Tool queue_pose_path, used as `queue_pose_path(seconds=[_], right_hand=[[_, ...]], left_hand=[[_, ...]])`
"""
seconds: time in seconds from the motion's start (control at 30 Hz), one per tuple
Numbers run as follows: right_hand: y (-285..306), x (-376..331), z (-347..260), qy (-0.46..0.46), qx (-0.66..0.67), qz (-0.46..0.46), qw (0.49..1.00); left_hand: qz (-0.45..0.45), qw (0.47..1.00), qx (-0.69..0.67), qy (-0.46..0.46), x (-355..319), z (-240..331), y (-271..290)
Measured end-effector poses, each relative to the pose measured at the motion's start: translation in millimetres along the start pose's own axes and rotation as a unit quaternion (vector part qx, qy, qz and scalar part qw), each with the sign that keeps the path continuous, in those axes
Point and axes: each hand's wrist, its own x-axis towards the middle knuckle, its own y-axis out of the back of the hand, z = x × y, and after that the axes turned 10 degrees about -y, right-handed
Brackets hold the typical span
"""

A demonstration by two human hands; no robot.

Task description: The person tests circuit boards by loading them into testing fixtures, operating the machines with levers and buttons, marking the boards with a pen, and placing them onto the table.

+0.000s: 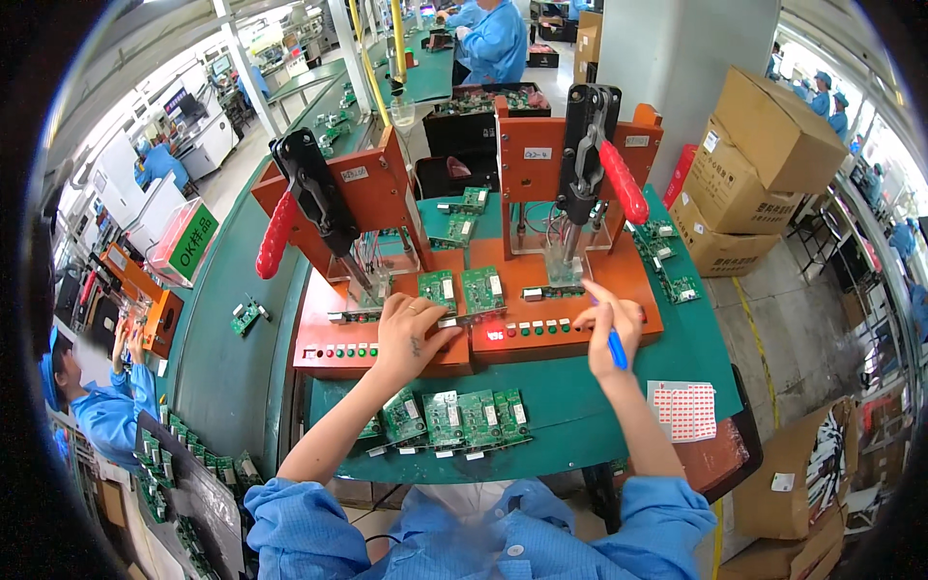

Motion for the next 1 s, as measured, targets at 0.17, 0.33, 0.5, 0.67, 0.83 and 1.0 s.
queue_pose_path(seconds=[0.17, 0.33, 0.5, 0.67, 0.83, 1.0], right_hand=[[-71, 40, -26, -0.14, 0.275, -0.092, 0.947], [-101, 61, -34, -0.099, 0.185, -0.083, 0.974], [-118, 60, -27, -0.125, 0.204, -0.03, 0.971], [-124, 58, -18, -0.085, 0.171, -0.007, 0.982], [-118, 57, -37, -0.119, 0.204, 0.012, 0.972], [-132, 46, -70, -0.157, 0.259, -0.102, 0.947]], left_hand=[[-0.068, 0.996, -0.047, 0.014, 8, 5, -1], [-0.106, 0.99, -0.085, 0.033, 11, 3, 2], [-0.056, 0.993, -0.106, 0.015, 7, -1, -4], [-0.099, 0.989, -0.102, 0.033, 10, -2, 0], [-0.102, 0.989, -0.098, 0.035, 8, -3, 0], [-0.097, 0.99, -0.101, 0.035, 9, -2, 0]])
